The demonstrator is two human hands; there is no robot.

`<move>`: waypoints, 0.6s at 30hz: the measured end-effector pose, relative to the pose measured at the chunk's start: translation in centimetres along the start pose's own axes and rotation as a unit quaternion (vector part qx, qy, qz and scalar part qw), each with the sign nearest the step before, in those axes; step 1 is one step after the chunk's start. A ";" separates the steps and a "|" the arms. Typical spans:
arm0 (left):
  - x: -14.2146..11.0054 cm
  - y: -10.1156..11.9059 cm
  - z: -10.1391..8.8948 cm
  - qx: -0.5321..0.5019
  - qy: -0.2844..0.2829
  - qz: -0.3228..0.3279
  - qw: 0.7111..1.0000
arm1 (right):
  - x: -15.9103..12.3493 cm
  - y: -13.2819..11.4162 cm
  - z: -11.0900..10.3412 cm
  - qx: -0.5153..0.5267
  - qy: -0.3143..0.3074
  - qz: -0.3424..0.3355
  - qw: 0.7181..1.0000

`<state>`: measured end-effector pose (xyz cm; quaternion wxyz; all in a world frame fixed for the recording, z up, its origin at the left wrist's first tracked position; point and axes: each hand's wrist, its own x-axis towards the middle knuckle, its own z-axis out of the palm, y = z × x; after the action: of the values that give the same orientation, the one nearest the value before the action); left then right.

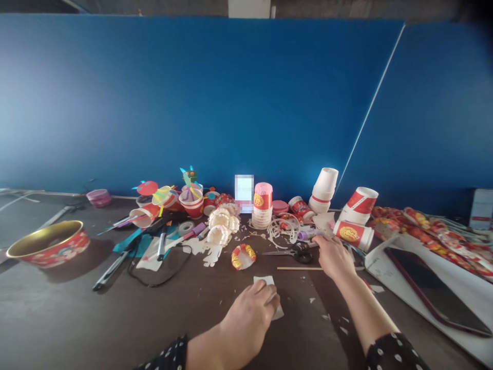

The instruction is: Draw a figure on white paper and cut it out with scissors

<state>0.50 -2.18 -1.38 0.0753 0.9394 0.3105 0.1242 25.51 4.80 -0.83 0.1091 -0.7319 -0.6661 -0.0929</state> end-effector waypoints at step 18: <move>0.1 0.0 -0.4 -0.198 0.047 -0.049 0.978 | 0.2 -0.3 -0.5 0.135 0.112 0.004 0.985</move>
<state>0.49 -2.07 -0.93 0.2509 0.8828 0.3282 0.2235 25.18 4.84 -0.32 0.2810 -0.6985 -0.6529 -0.0830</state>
